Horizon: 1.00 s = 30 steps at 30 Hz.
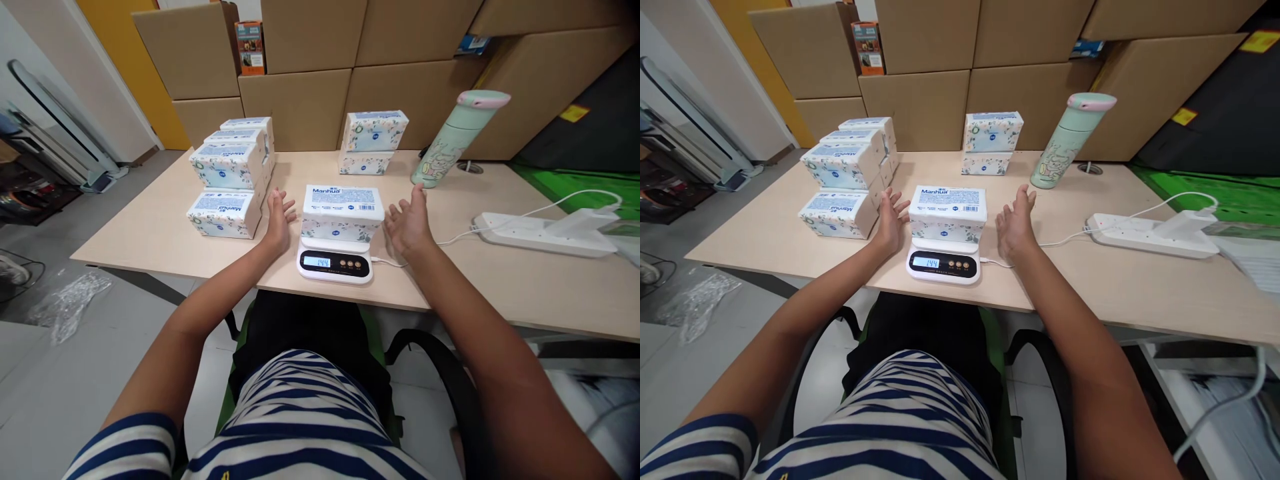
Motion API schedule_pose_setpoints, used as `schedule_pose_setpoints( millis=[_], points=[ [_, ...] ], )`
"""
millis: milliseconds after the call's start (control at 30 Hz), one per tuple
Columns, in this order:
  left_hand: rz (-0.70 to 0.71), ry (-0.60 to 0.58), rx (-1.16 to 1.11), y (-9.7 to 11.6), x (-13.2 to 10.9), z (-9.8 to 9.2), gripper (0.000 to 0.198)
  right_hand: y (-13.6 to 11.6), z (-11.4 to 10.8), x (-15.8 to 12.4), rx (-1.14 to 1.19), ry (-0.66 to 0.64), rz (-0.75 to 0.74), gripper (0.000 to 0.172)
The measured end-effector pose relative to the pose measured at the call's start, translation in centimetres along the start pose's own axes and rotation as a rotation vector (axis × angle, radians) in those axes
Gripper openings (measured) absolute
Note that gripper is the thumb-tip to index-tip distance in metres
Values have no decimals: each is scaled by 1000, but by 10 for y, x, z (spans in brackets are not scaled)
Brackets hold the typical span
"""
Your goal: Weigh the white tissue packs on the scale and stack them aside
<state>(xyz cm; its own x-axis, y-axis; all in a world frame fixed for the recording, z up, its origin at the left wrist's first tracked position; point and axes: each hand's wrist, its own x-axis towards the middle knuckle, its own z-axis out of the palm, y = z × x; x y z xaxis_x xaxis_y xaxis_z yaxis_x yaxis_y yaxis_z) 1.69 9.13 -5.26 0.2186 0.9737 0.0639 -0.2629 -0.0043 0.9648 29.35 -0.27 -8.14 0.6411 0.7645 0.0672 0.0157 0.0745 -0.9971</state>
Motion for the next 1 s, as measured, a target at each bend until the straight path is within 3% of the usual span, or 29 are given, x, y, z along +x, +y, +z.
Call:
schedule_pose_setpoints(
  millis=[67, 133, 200, 300, 400, 533, 667, 767, 900, 1000],
  points=[
    [-2, -5, 9, 2, -3, 1, 74, -6, 0, -1, 58, 90, 40, 93],
    [23, -73, 17, 4, -11, 4, 72, -15, 3, -10, 95, 62, 18, 92],
    [72, -220, 22, 6, -26, 7, 75, -24, 6, -29, 77, -117, -66, 96],
    [178, -455, 82, 14, -57, 3, 102, -40, 12, -66, -80, -386, -296, 119],
    [314, -523, 200, 37, -90, -23, 122, -60, 23, -96, -279, -456, -595, 121],
    [431, -359, 271, 93, -117, -81, 115, -100, 71, -110, -436, -572, -853, 103],
    [443, -117, 336, 145, -94, -140, 102, -127, 160, -105, -553, -674, -877, 105],
    [397, -55, 357, 154, -58, -176, 88, -124, 219, -103, -618, -632, -884, 93],
    [296, -104, 387, 141, -28, -204, 90, -104, 252, -104, -660, -578, -963, 65],
    [297, -122, 405, 134, -19, -209, 94, -96, 256, -100, -734, -550, -990, 63]
  ],
)
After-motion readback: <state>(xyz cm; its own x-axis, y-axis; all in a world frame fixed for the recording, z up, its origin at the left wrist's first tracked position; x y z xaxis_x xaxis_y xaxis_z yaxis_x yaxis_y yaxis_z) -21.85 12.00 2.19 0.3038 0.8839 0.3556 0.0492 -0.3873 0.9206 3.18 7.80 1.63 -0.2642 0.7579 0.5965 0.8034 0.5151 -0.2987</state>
